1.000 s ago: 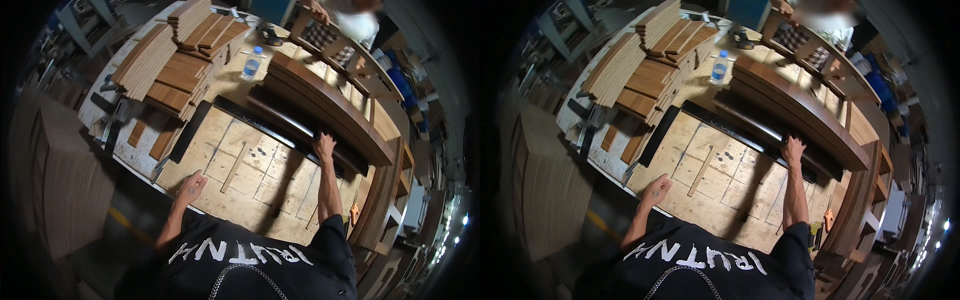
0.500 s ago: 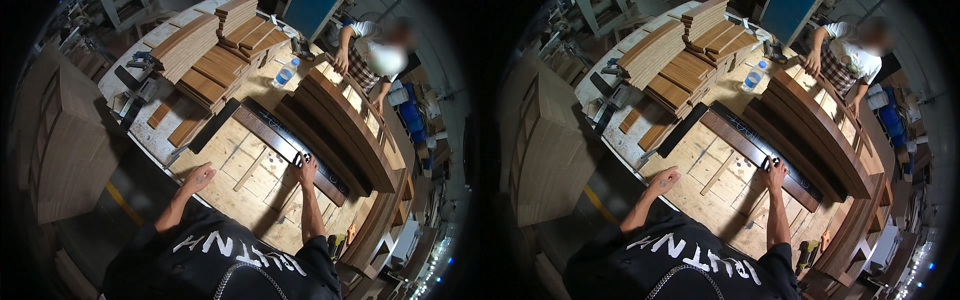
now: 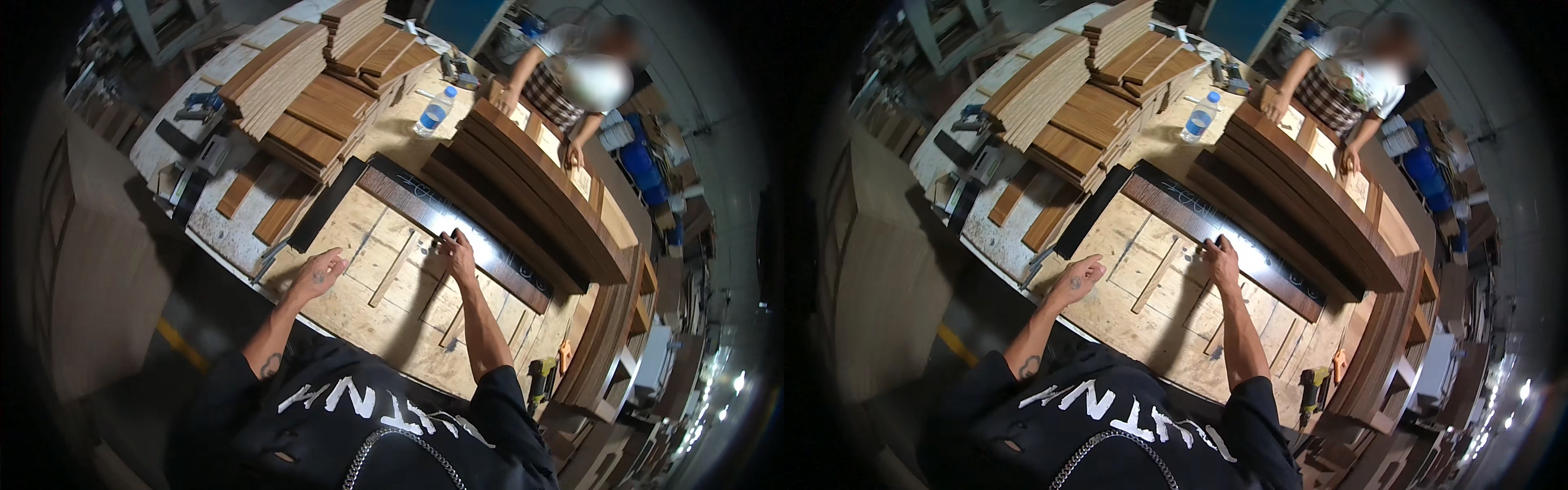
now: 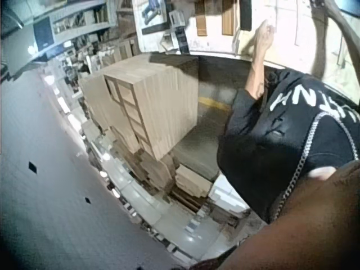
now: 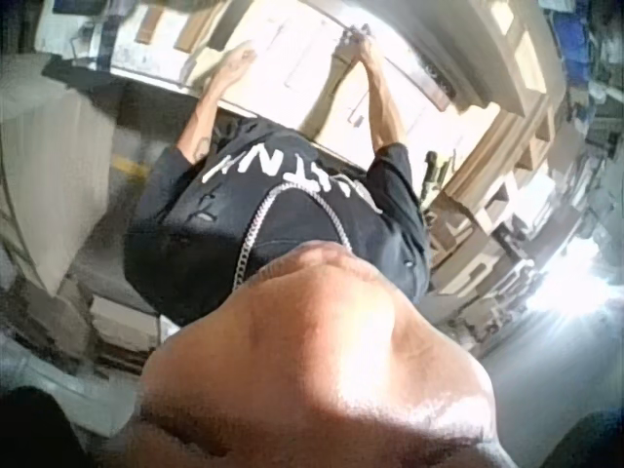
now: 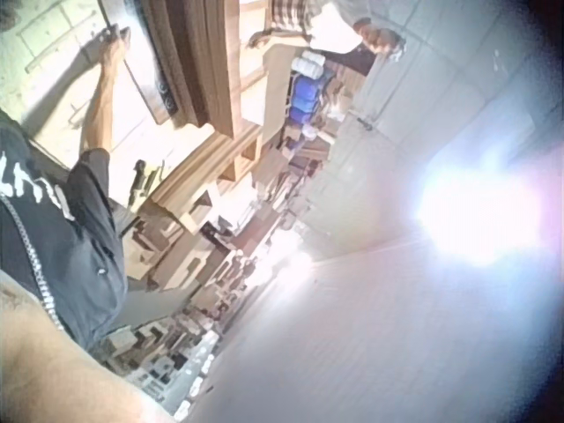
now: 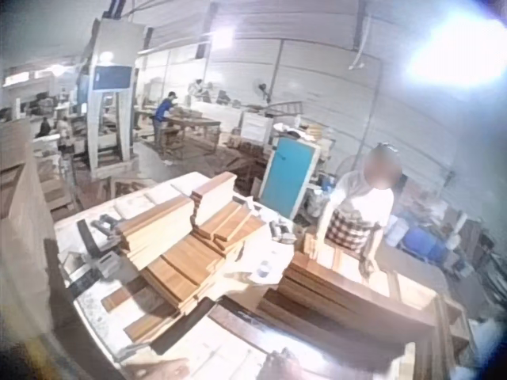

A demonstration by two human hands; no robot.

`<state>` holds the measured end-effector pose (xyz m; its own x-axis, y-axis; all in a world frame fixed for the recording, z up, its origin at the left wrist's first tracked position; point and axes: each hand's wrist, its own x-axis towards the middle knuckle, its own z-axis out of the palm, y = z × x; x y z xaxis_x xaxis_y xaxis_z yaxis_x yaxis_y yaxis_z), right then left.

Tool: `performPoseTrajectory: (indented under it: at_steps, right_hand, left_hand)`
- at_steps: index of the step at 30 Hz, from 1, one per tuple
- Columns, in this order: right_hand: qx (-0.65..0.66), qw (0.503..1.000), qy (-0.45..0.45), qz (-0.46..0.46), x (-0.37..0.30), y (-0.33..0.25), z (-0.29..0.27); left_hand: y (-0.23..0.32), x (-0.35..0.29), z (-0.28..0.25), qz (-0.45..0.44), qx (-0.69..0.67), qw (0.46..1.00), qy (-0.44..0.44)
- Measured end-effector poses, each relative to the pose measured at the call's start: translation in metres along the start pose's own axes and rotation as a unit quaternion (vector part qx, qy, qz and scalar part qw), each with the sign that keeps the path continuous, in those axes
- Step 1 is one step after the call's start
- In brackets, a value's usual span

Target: The person assembles wooden frames by placing thin wooden strips onto a larger wooden base and securing them with a nail gun. The person repeatedly positions strips and fastens them, then stacks completed frames on the workbench.

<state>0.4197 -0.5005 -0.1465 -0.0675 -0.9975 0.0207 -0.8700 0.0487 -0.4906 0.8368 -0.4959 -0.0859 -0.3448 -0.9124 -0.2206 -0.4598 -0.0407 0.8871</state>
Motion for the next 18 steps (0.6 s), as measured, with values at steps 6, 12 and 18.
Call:
performPoseTrajectory:
  at_steps: [6,12,18]
  right_hand:
    - [-0.063,0.945,0.047,0.318,-0.034,-0.010,0.010]
    - [-0.150,0.958,-0.019,0.244,-0.050,0.059,-0.051]
    - [-0.224,0.970,-0.092,0.012,-0.022,0.069,-0.054]
  left_hand:
    - [-0.066,-0.027,-0.033,-0.034,0.034,0.997,0.065]
    - [-0.084,-0.066,-0.060,-0.115,0.070,0.982,0.129]
    - [-0.076,-0.089,-0.065,-0.155,0.068,0.973,0.158]
